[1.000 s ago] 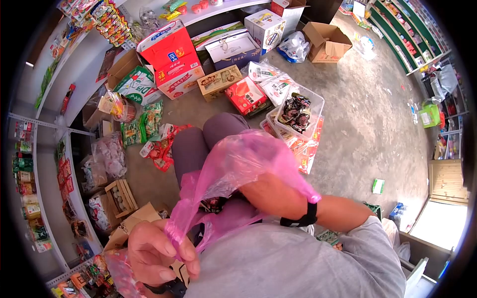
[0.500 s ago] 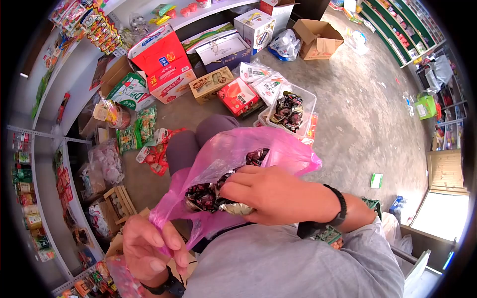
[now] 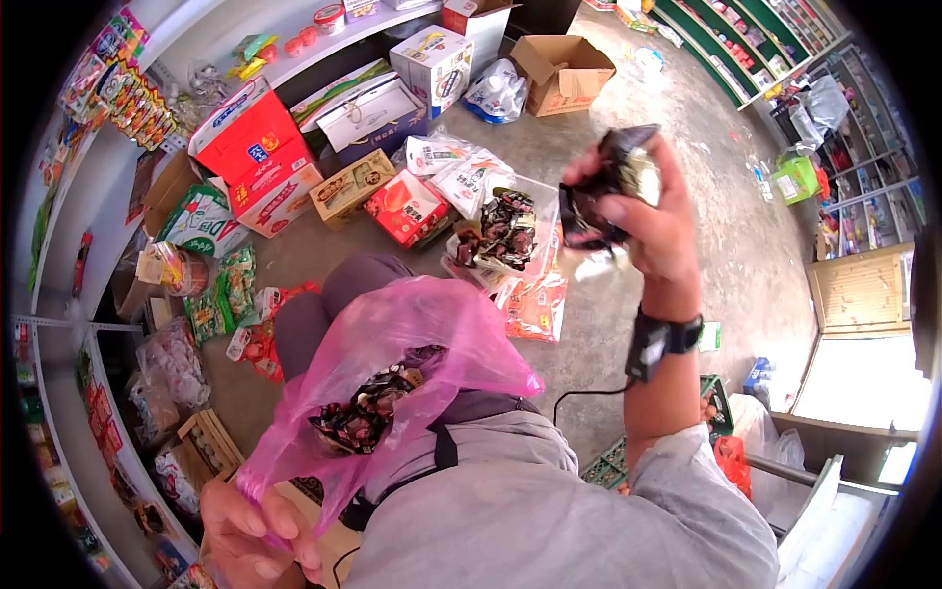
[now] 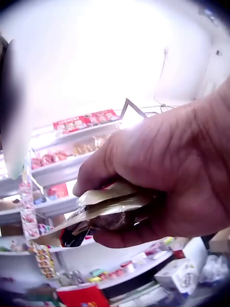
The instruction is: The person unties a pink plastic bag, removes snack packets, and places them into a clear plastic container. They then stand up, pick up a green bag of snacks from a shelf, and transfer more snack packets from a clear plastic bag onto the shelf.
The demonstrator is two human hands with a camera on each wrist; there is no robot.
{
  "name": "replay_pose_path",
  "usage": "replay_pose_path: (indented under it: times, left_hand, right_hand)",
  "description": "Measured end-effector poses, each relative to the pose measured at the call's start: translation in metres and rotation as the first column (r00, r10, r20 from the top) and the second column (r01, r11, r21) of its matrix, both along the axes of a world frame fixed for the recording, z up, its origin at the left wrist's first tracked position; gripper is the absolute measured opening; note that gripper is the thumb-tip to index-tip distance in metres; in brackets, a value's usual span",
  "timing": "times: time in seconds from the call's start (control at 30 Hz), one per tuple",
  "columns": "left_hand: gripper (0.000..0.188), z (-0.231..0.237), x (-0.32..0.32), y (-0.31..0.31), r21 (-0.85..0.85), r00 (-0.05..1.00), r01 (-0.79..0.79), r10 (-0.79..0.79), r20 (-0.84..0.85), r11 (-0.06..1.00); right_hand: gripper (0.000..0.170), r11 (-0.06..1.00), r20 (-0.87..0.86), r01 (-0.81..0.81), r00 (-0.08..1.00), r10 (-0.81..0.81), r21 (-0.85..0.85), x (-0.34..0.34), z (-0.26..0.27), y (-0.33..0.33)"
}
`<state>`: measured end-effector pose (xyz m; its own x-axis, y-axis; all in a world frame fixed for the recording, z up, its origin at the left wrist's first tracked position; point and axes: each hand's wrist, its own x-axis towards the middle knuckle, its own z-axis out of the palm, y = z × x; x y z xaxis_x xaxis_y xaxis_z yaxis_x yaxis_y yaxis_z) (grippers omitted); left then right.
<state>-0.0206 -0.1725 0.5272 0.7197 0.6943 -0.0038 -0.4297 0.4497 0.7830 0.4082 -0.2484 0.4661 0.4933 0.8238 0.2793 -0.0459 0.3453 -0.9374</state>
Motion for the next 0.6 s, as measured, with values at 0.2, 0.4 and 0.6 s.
replay_pose_path:
  times: [0.2,0.4,0.6]
  left_hand:
    - [0.036,0.0,0.001,0.004,-0.027,0.998,0.055,-0.054,0.02,0.998]
    - [0.037,0.0,-0.009,0.01,0.007,0.996,0.091,-0.091,-0.009,0.996]
    - [0.043,-0.003,-0.015,0.035,0.059,0.988,0.156,-0.155,-0.029,0.986]
  right_hand:
    - [0.061,0.742,0.479,0.349,0.877,-0.043,-0.572,0.063,-0.158,0.039]
    - [0.045,0.681,0.782,0.677,0.571,-0.248,-0.279,0.04,-0.209,0.044]
    - [0.014,0.588,0.628,0.747,0.625,-0.463,-0.31,-0.001,-0.216,-0.05]
